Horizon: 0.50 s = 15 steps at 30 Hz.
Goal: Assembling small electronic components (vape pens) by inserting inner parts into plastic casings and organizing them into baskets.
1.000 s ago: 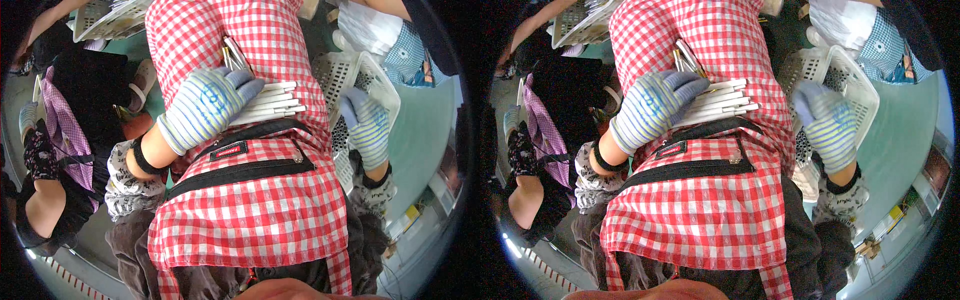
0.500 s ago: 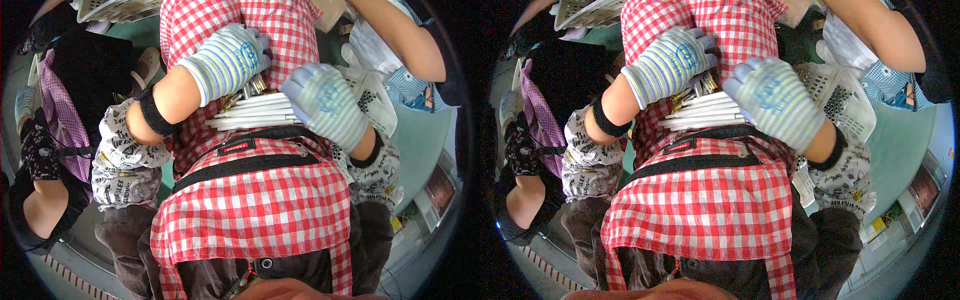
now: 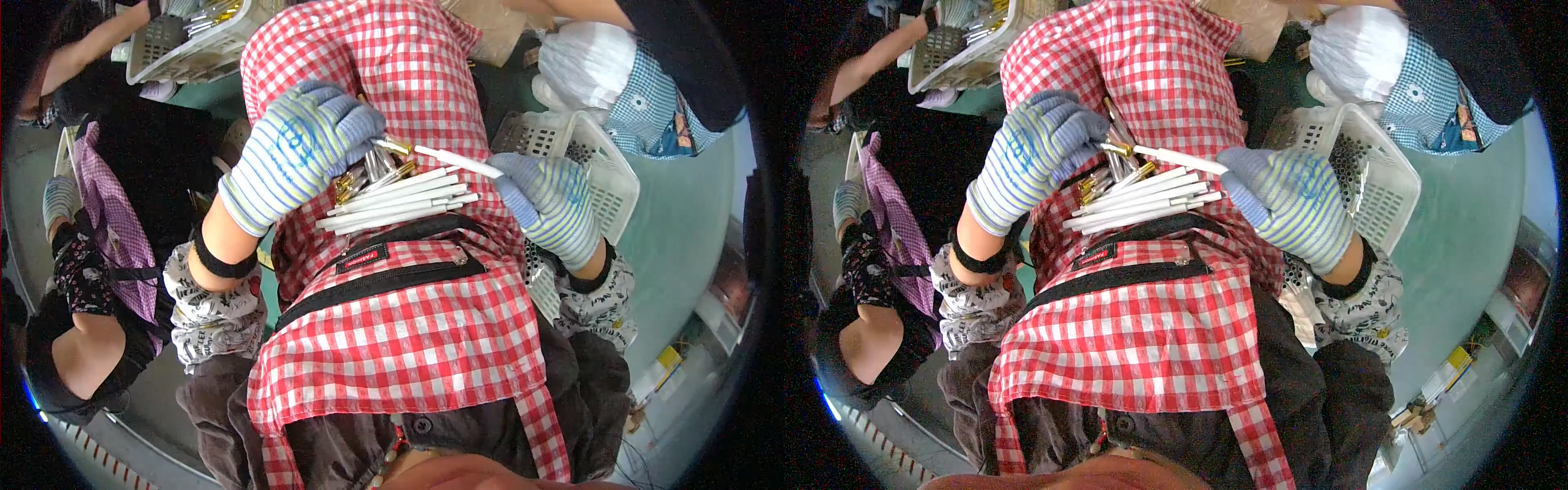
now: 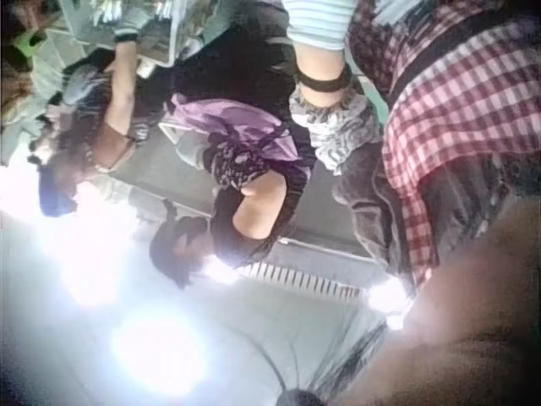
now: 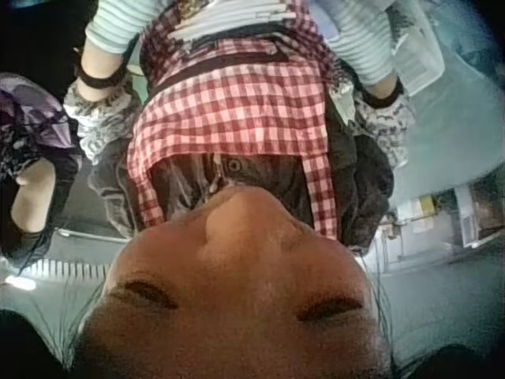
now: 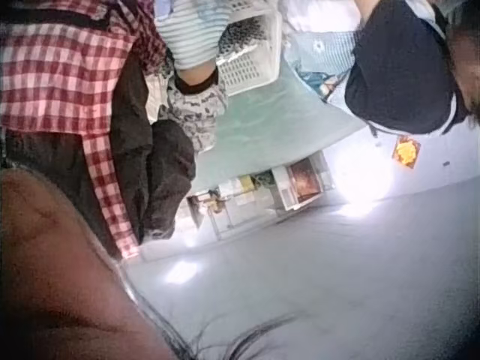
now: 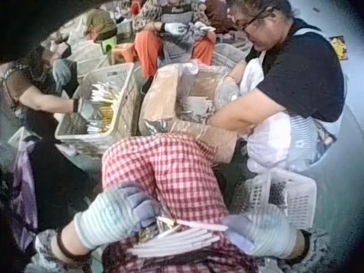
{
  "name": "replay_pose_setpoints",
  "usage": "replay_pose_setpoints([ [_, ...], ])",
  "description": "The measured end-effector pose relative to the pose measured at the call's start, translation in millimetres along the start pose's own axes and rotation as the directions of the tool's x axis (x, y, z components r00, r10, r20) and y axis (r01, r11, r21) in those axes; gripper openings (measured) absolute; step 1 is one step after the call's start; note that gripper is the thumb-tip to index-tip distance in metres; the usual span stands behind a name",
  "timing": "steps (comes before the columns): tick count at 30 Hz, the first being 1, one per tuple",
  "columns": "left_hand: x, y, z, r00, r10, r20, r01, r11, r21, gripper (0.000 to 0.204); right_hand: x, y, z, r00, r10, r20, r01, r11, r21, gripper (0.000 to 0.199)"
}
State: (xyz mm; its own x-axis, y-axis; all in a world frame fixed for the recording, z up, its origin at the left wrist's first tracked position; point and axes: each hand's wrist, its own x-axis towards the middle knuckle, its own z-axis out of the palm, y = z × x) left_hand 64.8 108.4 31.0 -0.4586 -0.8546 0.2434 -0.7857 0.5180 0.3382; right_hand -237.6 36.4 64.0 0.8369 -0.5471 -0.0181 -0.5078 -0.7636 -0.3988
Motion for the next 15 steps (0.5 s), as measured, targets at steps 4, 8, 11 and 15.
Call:
replay_pose_setpoints([
  [4,7.9,10.5,-10.3,1.000,-0.005,0.018,0.005,1.000,-0.012,0.026,0.9,-2.9,-4.4,0.999,-0.010,-0.054,0.008,0.999,-0.035,0.018],
  [8,-2.5,14.6,-3.4,0.998,-0.047,0.036,0.049,0.997,-0.061,0.026,-7.6,5.7,7.2,0.937,-0.308,-0.168,0.286,0.947,-0.144,0.014],
  [11,-8.3,22.7,-11.0,0.999,-0.028,0.047,0.031,0.997,-0.073,0.022,-9.5,0.5,10.3,0.941,-0.333,-0.059,0.322,0.936,-0.143,0.015],
  [15,-34.2,34.3,-26.5,0.999,0.003,0.050,-0.002,1.000,-0.012,0.024,-13.4,-30.6,8.5,0.989,-0.122,-0.088,0.143,0.944,0.298,0.020],
])
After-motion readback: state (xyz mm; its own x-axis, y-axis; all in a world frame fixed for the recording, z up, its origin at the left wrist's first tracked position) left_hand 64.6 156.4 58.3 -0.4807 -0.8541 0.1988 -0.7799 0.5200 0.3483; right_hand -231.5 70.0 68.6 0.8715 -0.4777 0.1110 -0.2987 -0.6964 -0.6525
